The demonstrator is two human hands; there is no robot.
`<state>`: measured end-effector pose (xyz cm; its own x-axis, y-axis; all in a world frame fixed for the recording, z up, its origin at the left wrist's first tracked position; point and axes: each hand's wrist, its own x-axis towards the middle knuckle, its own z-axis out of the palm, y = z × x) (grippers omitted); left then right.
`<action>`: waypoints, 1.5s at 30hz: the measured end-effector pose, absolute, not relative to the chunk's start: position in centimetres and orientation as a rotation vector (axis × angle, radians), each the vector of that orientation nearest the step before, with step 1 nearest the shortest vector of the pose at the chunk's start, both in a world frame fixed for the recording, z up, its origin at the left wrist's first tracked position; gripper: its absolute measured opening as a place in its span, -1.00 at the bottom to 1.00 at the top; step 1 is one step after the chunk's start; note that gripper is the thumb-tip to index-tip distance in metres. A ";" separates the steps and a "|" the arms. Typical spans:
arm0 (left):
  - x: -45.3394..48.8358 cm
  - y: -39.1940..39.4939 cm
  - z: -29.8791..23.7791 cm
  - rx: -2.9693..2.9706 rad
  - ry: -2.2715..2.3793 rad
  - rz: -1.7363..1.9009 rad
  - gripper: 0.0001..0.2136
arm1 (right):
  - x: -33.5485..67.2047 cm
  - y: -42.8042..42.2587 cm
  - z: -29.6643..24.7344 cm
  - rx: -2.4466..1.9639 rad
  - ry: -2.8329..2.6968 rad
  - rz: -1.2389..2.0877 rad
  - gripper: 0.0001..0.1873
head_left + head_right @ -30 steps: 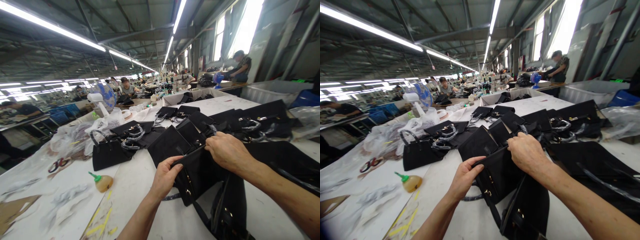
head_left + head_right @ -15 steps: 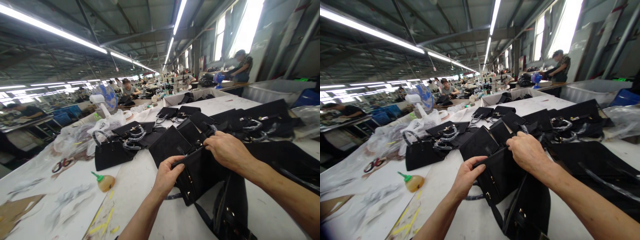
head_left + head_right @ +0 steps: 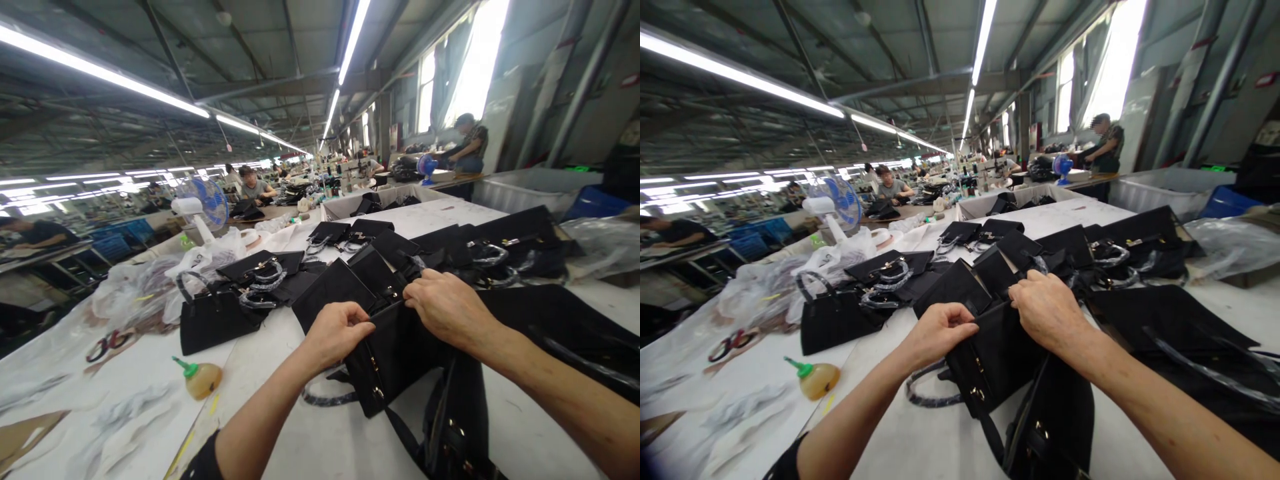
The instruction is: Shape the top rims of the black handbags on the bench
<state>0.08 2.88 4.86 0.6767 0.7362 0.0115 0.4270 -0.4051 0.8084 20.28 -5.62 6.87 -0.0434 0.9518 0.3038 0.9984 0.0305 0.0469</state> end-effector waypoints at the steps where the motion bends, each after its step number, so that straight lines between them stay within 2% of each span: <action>1: 0.8 3.2 5.5 2.166 0.839 0.431 -0.84 | 20.3 -5.6 6.8 -2.029 -2.110 -0.378 -0.80; 7: 5.4 4.3 6.8 2.517 0.608 0.376 -0.78 | 21.3 -6.1 6.8 -2.008 -2.093 -0.378 -0.87; 19: 5.8 5.1 5.8 2.347 0.589 0.312 -0.69 | 22.5 -6.8 7.7 -2.156 -1.936 -0.388 -0.94; 23: 5.9 5.2 6.3 2.294 0.582 0.273 -0.73 | 22.4 -6.8 7.6 -2.145 -1.972 -0.434 -0.85; 27: 7.1 5.7 7.1 2.186 0.549 0.077 -0.83 | 22.4 -6.8 7.5 -2.110 -1.988 -0.476 -0.84; 29: 8.2 5.8 7.2 2.163 0.539 0.041 -0.81 | 22.4 -6.7 7.6 -2.087 -2.022 -0.489 -0.84; 32: 10.1 5.5 6.9 2.319 0.498 0.205 -0.76 | 22.7 -6.7 7.6 -2.093 -2.038 -0.471 -0.84; 35: 11.1 4.9 6.3 2.485 0.472 0.360 -0.81 | 23.2 -7.1 7.4 -2.111 -1.975 -0.385 -0.86; 38: 11.2 4.3 5.7 2.436 0.578 0.370 -0.75 | 23.7 -7.9 7.1 -2.104 -1.887 -0.328 -0.81; 45: 11.0 4.2 5.0 2.332 0.623 0.377 -0.77 | 24.1 -8.3 6.9 -2.136 -1.826 -0.408 -0.77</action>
<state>10.97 4.17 5.00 0.8433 0.5288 0.0961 0.3303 -0.6511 0.6833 24.09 -8.25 6.90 0.1509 0.9028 0.4028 0.9883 -0.1461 -0.0428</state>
